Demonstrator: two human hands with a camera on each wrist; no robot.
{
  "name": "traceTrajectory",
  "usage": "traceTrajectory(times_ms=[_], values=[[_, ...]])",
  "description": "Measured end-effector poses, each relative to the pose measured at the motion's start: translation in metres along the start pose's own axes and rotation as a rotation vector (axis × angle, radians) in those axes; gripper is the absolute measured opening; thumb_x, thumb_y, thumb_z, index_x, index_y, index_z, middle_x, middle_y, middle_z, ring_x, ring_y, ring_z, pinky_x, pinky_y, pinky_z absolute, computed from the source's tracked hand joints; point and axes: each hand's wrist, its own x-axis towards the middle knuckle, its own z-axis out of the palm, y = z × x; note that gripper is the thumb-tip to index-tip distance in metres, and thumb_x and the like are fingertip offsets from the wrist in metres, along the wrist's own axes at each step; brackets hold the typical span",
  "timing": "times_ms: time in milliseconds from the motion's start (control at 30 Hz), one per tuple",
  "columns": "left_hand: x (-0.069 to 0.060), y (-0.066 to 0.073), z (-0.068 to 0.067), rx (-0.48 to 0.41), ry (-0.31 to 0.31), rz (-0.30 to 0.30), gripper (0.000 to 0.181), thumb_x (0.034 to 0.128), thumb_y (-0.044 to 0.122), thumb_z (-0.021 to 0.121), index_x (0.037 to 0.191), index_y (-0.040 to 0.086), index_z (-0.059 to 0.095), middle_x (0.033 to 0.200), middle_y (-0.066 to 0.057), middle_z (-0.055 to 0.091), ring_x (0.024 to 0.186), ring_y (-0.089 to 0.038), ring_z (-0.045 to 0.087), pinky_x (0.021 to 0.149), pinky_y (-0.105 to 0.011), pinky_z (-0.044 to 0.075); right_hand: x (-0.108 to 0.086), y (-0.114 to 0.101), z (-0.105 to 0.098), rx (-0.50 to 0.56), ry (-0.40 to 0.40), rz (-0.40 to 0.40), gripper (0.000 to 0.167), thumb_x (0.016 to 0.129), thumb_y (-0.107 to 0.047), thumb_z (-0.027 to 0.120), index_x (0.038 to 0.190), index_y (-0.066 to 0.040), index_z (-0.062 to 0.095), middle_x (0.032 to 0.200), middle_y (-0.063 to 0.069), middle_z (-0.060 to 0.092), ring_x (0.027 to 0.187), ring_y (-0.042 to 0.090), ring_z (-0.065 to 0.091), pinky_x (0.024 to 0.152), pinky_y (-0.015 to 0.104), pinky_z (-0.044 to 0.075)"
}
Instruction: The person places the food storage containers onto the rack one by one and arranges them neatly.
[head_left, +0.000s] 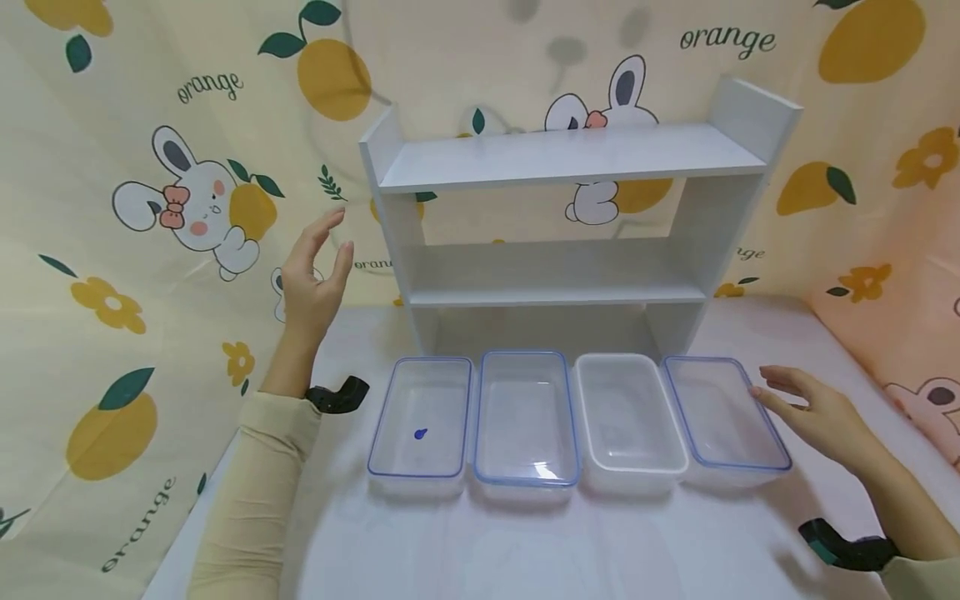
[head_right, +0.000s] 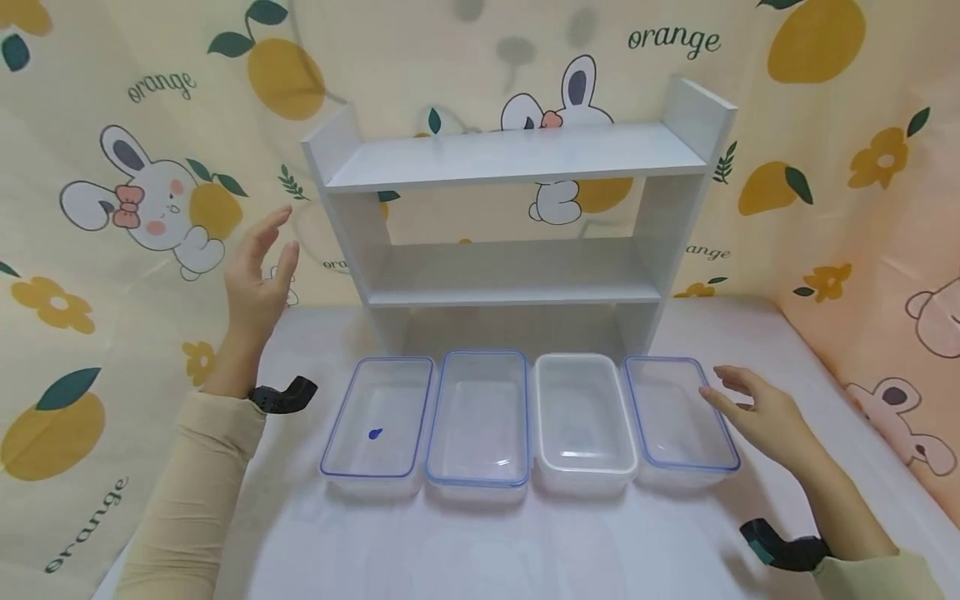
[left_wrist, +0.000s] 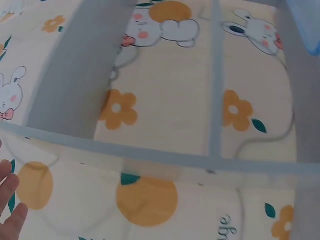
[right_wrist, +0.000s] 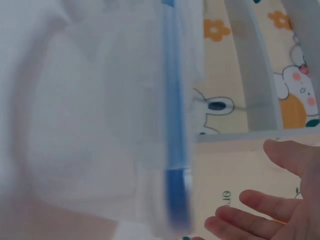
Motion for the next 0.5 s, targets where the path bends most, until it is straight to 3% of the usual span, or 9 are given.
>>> traceTrajectory(times_ms=[33,100,167,233,400,433,467,500], values=[[0.004,0.001,0.001,-0.017,-0.001,-0.012,0.035,0.091,0.003,0.059,0.126,-0.001,0.058,0.134,-0.015,0.061,0.132,-0.021,0.054,0.116,-0.029,0.04,-0.002,0.001,0.001,0.005,-0.009,0.011,0.056,0.098,-0.032,0.052,0.135,0.008,0.042,0.131,0.04,0.048,0.113,0.058,0.045,0.085,0.05,0.054],[0.011,0.003,0.003,-0.049,-0.003,-0.026,0.036,0.0923,0.007,0.059,0.128,-0.001,0.057,0.136,-0.014,0.059,0.133,-0.018,0.053,0.116,-0.031,0.04,-0.004,0.002,0.003,0.016,-0.032,0.033,0.058,0.098,-0.033,0.051,0.137,0.009,0.04,0.133,0.041,0.046,0.115,0.059,0.044,0.083,0.072,0.041],[0.017,0.004,0.005,-0.096,-0.004,-0.037,0.038,0.0931,0.009,0.059,0.129,0.0,0.055,0.138,-0.013,0.058,0.133,-0.015,0.052,0.117,-0.03,0.039,-0.007,0.005,0.005,0.031,-0.049,0.05,0.059,0.099,-0.034,0.05,0.138,0.009,0.038,0.135,0.041,0.044,0.116,0.058,0.042,0.082,0.072,0.039],[0.024,0.005,0.008,-0.146,0.0,-0.044,0.038,0.093,0.009,0.059,0.13,0.0,0.055,0.139,-0.014,0.057,0.134,-0.015,0.051,0.117,-0.031,0.038,-0.008,0.007,0.007,0.044,-0.049,0.057,0.058,0.098,-0.033,0.051,0.137,0.009,0.04,0.134,0.04,0.045,0.109,0.032,0.059,0.082,0.07,0.041],[0.045,0.008,0.013,-0.249,0.006,-0.069,0.039,0.0926,0.007,0.058,0.131,0.001,0.054,0.143,-0.011,0.054,0.137,-0.015,0.047,0.119,-0.032,0.036,-0.008,0.011,0.011,0.083,-0.1,0.105,0.061,0.099,-0.034,0.051,0.138,0.011,0.039,0.137,0.041,0.041,0.109,0.034,0.06,0.083,0.063,0.046],[0.049,0.009,0.014,-0.253,0.003,-0.073,0.04,0.0928,0.007,0.058,0.132,0.001,0.054,0.144,-0.01,0.053,0.138,-0.016,0.046,0.12,-0.033,0.035,-0.008,0.013,0.011,0.086,-0.118,0.118,0.063,0.099,-0.036,0.05,0.138,0.012,0.038,0.138,0.042,0.04,0.115,0.047,0.053,0.084,0.057,0.049],[0.052,0.01,0.014,-0.256,-0.001,-0.076,0.04,0.093,0.007,0.058,0.133,0.002,0.053,0.145,-0.01,0.052,0.139,-0.016,0.046,0.12,-0.032,0.035,-0.008,0.014,0.012,0.088,-0.129,0.132,0.065,0.099,-0.037,0.049,0.139,0.013,0.037,0.139,0.042,0.039,0.115,0.048,0.053,0.084,0.049,0.052],[0.056,0.01,0.015,-0.253,-0.006,-0.084,0.041,0.0931,0.007,0.057,0.133,0.002,0.053,0.145,-0.009,0.052,0.139,-0.015,0.045,0.12,-0.032,0.034,-0.007,0.016,0.012,0.091,-0.134,0.144,0.066,0.099,-0.037,0.05,0.138,0.013,0.037,0.139,0.042,0.039,0.108,0.034,0.062,0.082,0.039,0.053]])
